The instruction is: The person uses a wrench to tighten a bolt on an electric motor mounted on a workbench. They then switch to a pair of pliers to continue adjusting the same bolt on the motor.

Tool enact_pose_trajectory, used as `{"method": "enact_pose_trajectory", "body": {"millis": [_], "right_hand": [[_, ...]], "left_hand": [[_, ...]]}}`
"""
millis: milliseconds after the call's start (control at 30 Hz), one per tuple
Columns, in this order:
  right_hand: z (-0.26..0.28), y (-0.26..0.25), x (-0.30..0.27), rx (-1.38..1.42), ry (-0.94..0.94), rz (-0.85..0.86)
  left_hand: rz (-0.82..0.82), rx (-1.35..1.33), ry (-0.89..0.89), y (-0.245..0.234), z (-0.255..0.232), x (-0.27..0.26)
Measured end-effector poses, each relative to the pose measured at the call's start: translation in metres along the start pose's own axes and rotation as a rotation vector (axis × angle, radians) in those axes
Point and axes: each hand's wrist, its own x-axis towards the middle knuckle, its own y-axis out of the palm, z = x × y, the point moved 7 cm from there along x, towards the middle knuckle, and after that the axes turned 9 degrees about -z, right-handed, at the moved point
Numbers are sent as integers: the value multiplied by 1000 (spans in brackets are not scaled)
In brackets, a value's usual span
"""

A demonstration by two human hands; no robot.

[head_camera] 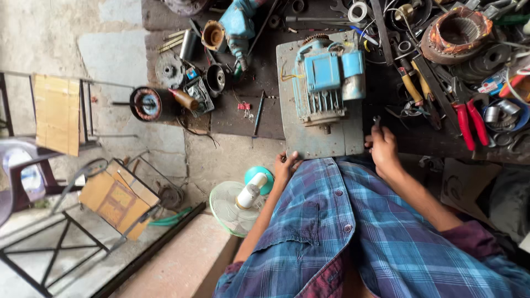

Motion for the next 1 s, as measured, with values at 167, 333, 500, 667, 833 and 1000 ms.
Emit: {"method": "enact_pose_trajectory", "body": {"millis": [167, 333, 500, 667, 833, 1000], "right_hand": [[77, 12, -46, 41, -197, -73], [160, 34, -75, -173, -557, -137], [225, 45, -85, -396, -712, -184], [260, 47, -86, -524, -776, -109], [291, 40, -61, -649, -1127, -22], [291, 66, 3, -692, -1089, 263]], "left_hand": [[146, -24, 112, 30, -89, -43], [276, 184, 369, 80, -182, -61], [223, 308, 432, 121, -224, -72], [115, 426, 702, 133, -252, -70], [-4, 417, 822, 135, -256, -70], [-31, 371, 890, 142, -260, -73]]}}
